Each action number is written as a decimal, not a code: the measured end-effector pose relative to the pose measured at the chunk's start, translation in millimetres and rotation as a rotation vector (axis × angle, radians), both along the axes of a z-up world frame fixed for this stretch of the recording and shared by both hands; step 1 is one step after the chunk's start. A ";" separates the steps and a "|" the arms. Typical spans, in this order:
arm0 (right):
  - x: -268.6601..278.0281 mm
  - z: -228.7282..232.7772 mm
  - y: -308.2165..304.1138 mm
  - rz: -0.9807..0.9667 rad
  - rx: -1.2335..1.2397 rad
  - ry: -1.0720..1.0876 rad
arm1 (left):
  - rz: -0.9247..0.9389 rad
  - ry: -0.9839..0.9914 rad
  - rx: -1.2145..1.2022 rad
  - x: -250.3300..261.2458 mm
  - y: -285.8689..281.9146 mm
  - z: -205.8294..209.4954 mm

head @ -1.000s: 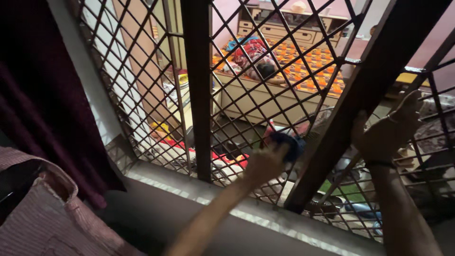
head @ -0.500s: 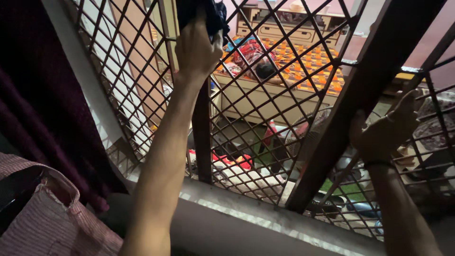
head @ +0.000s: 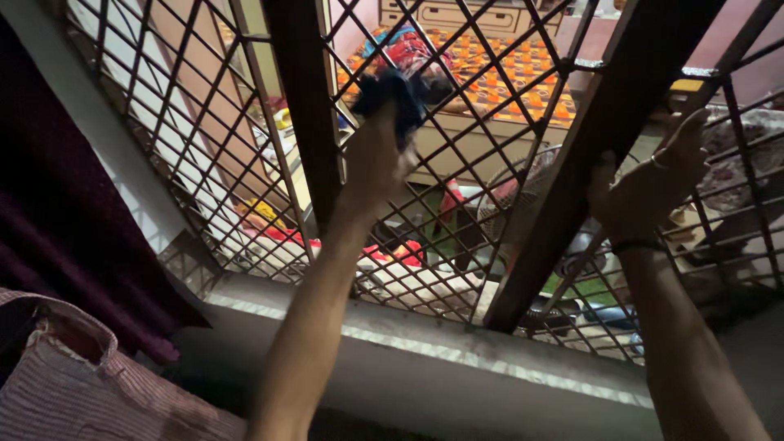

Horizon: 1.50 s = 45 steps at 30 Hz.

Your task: The person wipes a metal window grille with a blue cloth. They repeatedly dip the cloth into a bucket of water, wring it out, and continue wiping the grille bars. The person moves along the grille, cleaning different sections.

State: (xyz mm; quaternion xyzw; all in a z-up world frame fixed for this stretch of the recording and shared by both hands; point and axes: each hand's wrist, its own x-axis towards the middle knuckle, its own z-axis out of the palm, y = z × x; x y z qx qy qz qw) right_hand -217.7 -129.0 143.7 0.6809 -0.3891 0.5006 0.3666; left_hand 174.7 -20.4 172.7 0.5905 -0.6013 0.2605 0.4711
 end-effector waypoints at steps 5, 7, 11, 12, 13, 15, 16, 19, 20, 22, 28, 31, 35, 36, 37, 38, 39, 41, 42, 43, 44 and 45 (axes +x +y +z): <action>5.3 1.0 17.7 0.049 0.269 -0.128 | -0.088 0.055 0.160 -69.9 3.7 -64.0; 5.2 5.2 20.5 0.002 0.260 -0.087 | -0.054 0.062 0.142 -89.2 2.6 -84.4; 5.4 5.5 25.2 0.062 0.257 -0.101 | 0.015 0.024 0.296 -117.6 -6.8 -125.8; 7.9 7.5 25.9 0.067 0.242 -0.086 | -0.014 0.021 0.334 -124.1 -8.9 -135.2; 9.2 11.0 27.2 0.071 0.228 -0.071 | -0.042 0.018 0.373 -131.2 -8.2 -146.0; 10.9 19.0 31.1 0.057 0.242 -0.096 | -0.038 -0.098 0.414 -149.0 -11.5 -165.3; 11.8 19.7 37.4 0.051 0.257 -0.106 | -0.003 -0.209 0.425 -158.7 -9.5 -177.0; 12.8 30.9 58.6 -0.090 0.142 0.064 | -0.044 -0.155 0.441 -185.2 -1.8 -202.1; 12.8 35.9 66.1 -0.005 0.234 0.015 | -0.085 -0.073 0.445 -192.3 0.3 -206.7; 9.2 46.7 80.5 0.164 0.416 -0.088 | -0.090 -0.120 0.492 -197.1 4.1 -210.6; -4.0 58.5 96.8 0.366 0.393 -0.048 | -0.332 0.219 0.650 -197.1 48.4 -215.3; -17.7 12.6 129.1 0.333 0.436 -0.090 | -0.461 0.377 0.687 -194.5 67.9 -204.6; -29.0 -88.0 181.3 0.489 0.814 -0.280 | -1.049 0.663 0.697 -193.3 85.8 -197.0; -29.7 -110.0 190.9 0.459 1.043 -0.430 | -1.125 0.751 0.776 -195.6 87.6 -194.9; -30.0 -127.9 195.2 0.537 1.157 -0.532 | -1.199 0.839 0.857 -197.7 88.6 -193.3; -31.1 -143.6 198.3 0.614 1.266 -0.639 | -1.274 0.929 0.942 -201.6 89.6 -192.9; -32.8 -157.3 202.4 0.693 1.369 -0.751 | -1.321 0.926 0.983 -204.3 91.7 -193.3; -40.3 -175.6 211.8 0.759 1.464 -1.090 | -1.426 0.911 1.059 -211.5 91.5 -191.6; -44.7 -182.1 218.5 0.792 1.497 -1.268 | -1.443 0.911 1.077 -215.1 92.4 -191.6; -50.4 -186.3 225.5 0.777 1.433 -1.232 | -1.459 0.910 1.096 -218.5 93.4 -191.6; -55.7 -188.9 231.1 0.763 1.368 -1.195 | -1.476 0.906 1.112 -222.5 92.9 -190.6; -61.1 -190.5 237.8 0.746 1.304 -1.156 | -1.412 0.804 1.097 -226.9 92.9 -189.7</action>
